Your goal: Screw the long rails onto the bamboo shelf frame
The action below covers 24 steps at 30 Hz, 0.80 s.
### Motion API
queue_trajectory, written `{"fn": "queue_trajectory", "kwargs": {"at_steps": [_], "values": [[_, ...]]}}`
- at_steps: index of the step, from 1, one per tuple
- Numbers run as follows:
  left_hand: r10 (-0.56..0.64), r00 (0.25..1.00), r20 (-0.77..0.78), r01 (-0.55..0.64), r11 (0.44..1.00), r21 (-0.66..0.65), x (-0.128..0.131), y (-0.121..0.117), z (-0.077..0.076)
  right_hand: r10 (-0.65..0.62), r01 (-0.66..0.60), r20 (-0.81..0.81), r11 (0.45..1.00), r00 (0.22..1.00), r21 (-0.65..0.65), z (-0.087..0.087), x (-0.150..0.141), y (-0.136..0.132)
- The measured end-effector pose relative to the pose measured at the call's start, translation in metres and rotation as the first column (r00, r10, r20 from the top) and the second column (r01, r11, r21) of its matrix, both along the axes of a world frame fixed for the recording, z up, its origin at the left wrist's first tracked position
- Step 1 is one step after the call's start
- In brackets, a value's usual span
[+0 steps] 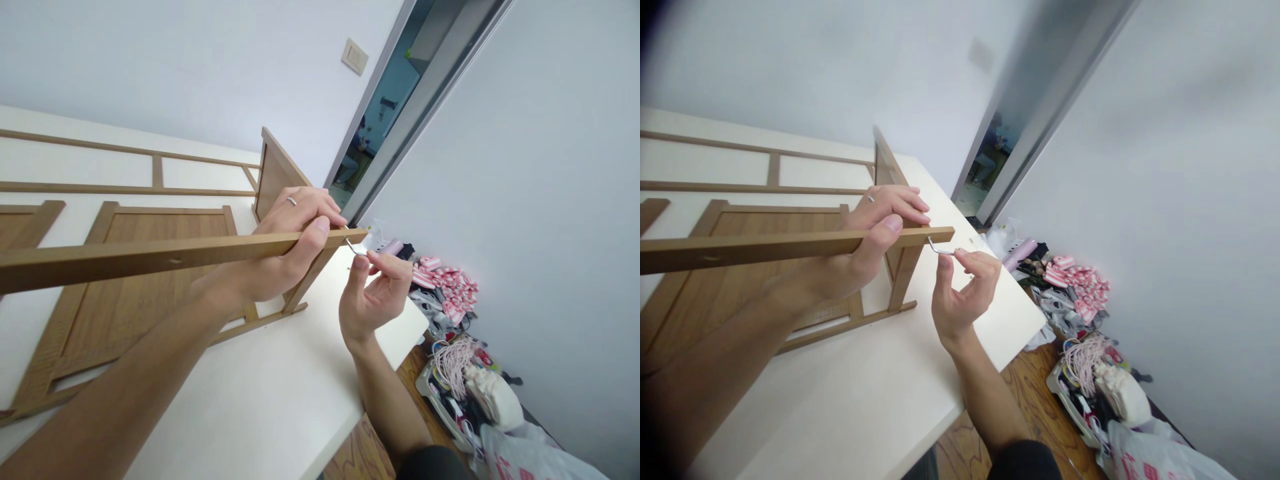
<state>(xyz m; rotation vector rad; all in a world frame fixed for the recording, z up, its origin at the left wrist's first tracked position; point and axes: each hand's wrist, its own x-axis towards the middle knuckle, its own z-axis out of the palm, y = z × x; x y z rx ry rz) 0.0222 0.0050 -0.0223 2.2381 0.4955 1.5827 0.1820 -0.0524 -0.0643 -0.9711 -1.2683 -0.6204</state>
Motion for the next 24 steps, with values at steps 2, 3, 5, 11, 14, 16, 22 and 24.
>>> {"fn": "queue_trajectory", "kwargs": {"at_steps": [2,3,5,11,14,16,22,24], "values": [[-0.002,1.000,0.002,0.002,1.000,0.001,0.0001,-0.0002,0.0006,-0.010,0.010,-0.016,1.000,1.000,-0.011,-0.0012,-0.0006,-0.0007],[-0.007,1.000,0.005,0.007,1.000,0.003,0.0002,-0.0003,0.0010,-0.017,0.016,-0.021,1.000,1.000,-0.017,-0.0017,-0.0011,-0.0012],[-0.017,1.000,0.015,0.017,1.000,0.005,0.0004,-0.0005,0.0016,-0.021,0.020,-0.029,0.999,0.999,-0.028,-0.0028,-0.0021,-0.0021],[-0.023,0.999,0.028,0.024,1.000,-0.009,0.0014,-0.0005,-0.0001,-0.011,0.007,-0.065,0.998,0.998,-0.058,-0.0058,-0.0037,-0.0052],[-0.031,0.999,0.029,0.032,0.999,-0.019,0.0019,-0.0001,-0.0013,0.027,-0.030,-0.080,0.998,0.996,-0.046,-0.0060,-0.0045,-0.0057],[-0.029,0.999,0.029,0.029,0.999,-0.013,0.0018,-0.0001,-0.0010,0.052,-0.055,-0.085,0.998,0.995,-0.030,-0.0059,-0.0054,-0.0056],[-0.016,1.000,0.016,0.016,1.000,-0.001,0.0007,-0.0023,0.0037,0.060,-0.065,-0.102,0.997,0.993,-0.045,-0.0061,-0.0073,-0.0057],[-0.013,1.000,0.017,0.013,1.000,0.006,0.0009,-0.0028,0.0044,0.093,-0.098,-0.118,0.994,0.989,-0.040,-0.0062,-0.0073,-0.0065]]}}
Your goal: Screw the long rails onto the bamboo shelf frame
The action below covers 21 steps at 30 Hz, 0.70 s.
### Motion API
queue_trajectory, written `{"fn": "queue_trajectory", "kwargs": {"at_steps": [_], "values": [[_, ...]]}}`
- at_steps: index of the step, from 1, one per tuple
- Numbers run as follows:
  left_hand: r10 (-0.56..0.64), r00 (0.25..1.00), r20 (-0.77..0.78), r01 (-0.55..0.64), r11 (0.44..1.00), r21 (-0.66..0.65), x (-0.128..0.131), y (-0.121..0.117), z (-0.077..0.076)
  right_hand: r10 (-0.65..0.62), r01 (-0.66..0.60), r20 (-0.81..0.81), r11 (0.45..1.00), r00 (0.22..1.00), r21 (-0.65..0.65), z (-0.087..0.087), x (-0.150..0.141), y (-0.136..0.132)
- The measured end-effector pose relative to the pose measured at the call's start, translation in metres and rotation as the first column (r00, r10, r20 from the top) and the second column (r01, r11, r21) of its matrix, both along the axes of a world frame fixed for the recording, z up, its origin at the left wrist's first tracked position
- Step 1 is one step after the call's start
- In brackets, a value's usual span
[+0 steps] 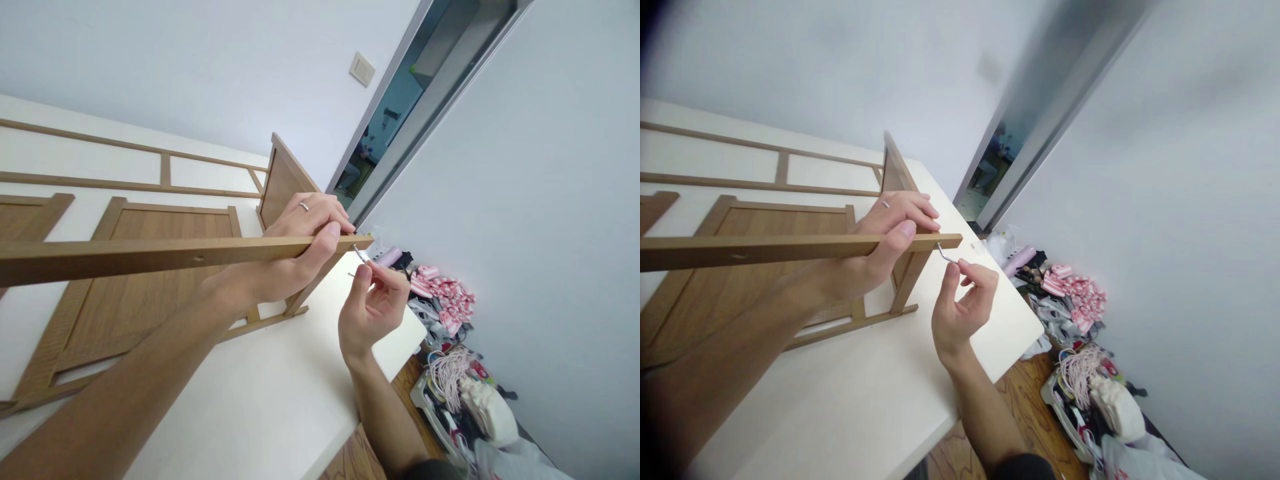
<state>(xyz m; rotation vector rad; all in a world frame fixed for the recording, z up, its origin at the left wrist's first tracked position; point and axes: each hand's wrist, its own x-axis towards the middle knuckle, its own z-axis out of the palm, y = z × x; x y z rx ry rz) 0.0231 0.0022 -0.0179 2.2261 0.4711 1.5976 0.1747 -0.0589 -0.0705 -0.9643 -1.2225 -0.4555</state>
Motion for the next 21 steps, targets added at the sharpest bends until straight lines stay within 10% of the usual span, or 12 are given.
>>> {"fn": "queue_trajectory", "kwargs": {"at_steps": [21], "values": [[-0.011,1.000,0.024,0.011,1.000,0.000,0.0016,-0.0001,-0.0008,0.083,-0.084,-0.040,0.996,0.996,-0.015,-0.0057,0.0001,-0.0026]]}}
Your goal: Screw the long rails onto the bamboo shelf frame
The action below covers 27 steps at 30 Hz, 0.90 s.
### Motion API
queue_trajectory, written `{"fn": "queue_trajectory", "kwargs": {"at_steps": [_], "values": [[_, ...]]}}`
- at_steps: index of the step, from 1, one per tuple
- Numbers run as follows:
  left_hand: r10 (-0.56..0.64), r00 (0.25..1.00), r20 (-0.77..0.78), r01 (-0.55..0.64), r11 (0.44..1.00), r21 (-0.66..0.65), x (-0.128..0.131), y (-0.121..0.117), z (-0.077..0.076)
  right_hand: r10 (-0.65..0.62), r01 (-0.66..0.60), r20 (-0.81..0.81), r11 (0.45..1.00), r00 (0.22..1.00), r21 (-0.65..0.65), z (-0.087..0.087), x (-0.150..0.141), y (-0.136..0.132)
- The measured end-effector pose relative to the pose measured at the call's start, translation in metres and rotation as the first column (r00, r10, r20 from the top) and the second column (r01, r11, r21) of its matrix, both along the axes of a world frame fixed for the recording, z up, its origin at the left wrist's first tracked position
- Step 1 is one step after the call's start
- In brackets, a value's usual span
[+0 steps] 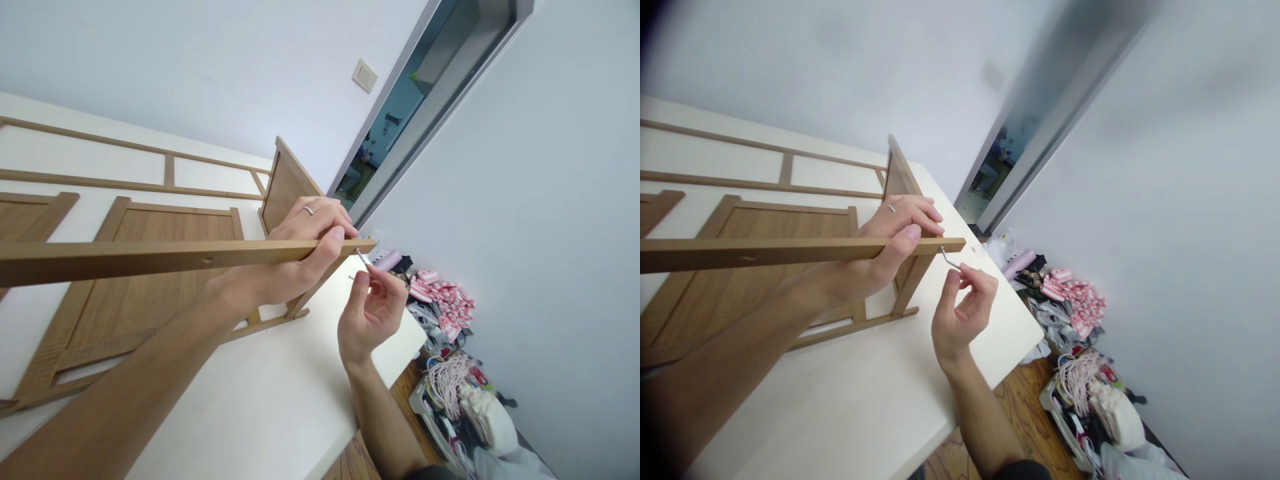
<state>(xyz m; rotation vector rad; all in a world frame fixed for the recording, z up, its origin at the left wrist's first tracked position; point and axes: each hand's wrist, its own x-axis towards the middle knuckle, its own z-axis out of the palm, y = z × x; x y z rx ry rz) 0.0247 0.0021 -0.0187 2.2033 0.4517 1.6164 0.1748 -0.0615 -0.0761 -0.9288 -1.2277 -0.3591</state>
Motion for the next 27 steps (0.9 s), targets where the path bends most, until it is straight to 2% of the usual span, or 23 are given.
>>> {"fn": "queue_trajectory", "kwargs": {"at_steps": [9,19,27], "values": [[-0.009,1.000,-0.013,0.009,1.000,-0.018,-0.0019,-0.0012,0.0024,-0.017,0.014,0.092,0.999,0.996,0.034,0.0033,0.0074,0.0045],[-0.021,1.000,-0.015,0.020,0.999,-0.040,-0.0026,-0.0014,0.0003,-0.034,0.035,0.051,0.999,0.998,-0.018,0.0012,0.0003,0.0000],[-0.033,0.999,-0.018,0.032,0.999,-0.036,-0.0020,0.0009,-0.0014,0.015,-0.014,0.017,1.000,1.000,-0.025,-0.0013,0.0005,-0.0014]]}}
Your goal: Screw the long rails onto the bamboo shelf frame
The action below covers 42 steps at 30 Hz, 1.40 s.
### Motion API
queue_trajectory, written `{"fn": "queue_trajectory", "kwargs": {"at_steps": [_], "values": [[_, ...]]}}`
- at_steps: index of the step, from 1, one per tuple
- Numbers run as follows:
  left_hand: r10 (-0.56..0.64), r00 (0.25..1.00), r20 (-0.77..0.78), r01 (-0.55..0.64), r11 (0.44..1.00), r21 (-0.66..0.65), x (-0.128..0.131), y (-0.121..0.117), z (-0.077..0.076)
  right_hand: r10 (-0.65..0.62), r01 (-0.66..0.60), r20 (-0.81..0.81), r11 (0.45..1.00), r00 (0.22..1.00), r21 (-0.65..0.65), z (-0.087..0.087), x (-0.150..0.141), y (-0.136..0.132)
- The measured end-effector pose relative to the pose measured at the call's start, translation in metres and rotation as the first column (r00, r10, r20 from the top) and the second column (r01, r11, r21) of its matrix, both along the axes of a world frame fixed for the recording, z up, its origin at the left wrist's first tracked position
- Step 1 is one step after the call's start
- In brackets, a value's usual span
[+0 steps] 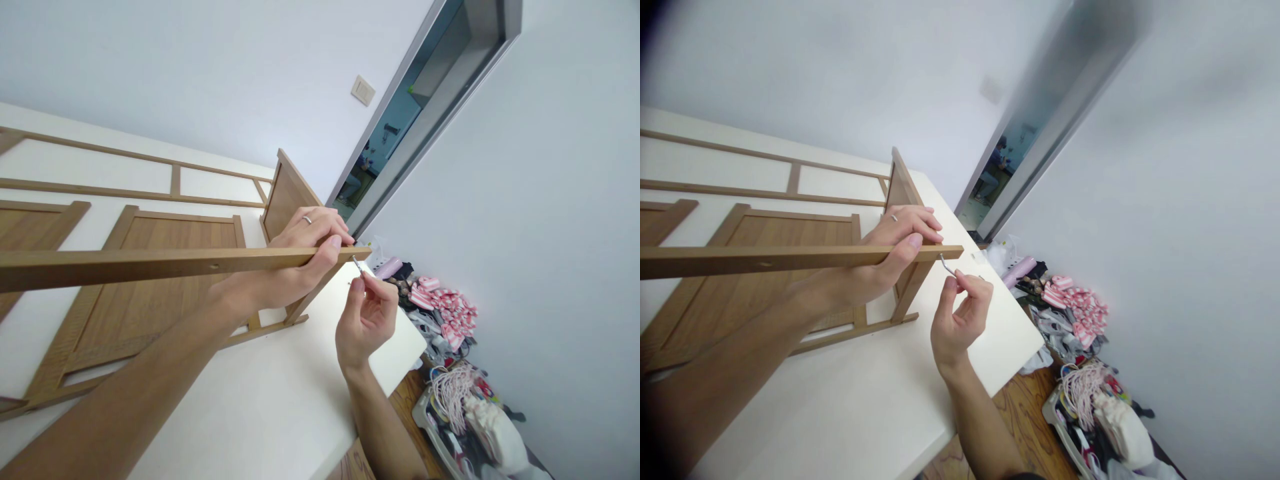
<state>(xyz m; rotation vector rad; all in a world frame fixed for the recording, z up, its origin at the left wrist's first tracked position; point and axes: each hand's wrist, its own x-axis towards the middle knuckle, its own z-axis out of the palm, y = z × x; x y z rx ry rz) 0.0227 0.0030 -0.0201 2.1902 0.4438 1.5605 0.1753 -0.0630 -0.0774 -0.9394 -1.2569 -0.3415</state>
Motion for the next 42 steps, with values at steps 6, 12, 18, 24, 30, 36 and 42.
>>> {"fn": "queue_trajectory", "kwargs": {"at_steps": [6,12,18,24,30,36,42], "values": [[0.003,1.000,-0.005,-0.004,1.000,-0.010,0.000,0.000,0.001,-0.025,0.023,0.096,0.999,0.995,0.025,0.002,0.009,0.004],[0.009,1.000,-0.005,-0.009,1.000,-0.001,0.000,0.002,0.000,-0.069,0.070,0.166,0.998,0.984,0.002,0.003,0.018,0.006],[-0.007,1.000,-0.014,0.007,1.000,0.008,-0.001,0.002,-0.001,-0.035,0.036,0.149,0.999,0.988,-0.007,0.001,0.017,0.005],[-0.006,1.000,-0.025,0.006,1.000,-0.006,-0.002,0.001,0.000,-0.026,0.024,0.129,1.000,0.991,0.015,0.001,0.019,0.007],[-0.004,1.000,-0.024,0.004,1.000,-0.008,-0.002,0.002,-0.002,-0.012,0.009,0.101,0.999,0.995,0.031,0.001,0.022,0.007],[-0.002,1.000,-0.025,0.002,1.000,-0.023,-0.005,0.000,0.003,0.027,-0.028,0.068,0.999,0.997,0.027,-0.003,0.022,0.008],[-0.004,0.999,-0.044,0.001,0.998,-0.060,-0.008,-0.003,0.007,0.121,-0.128,0.133,0.990,0.984,0.050,-0.012,0.013,0.002]]}}
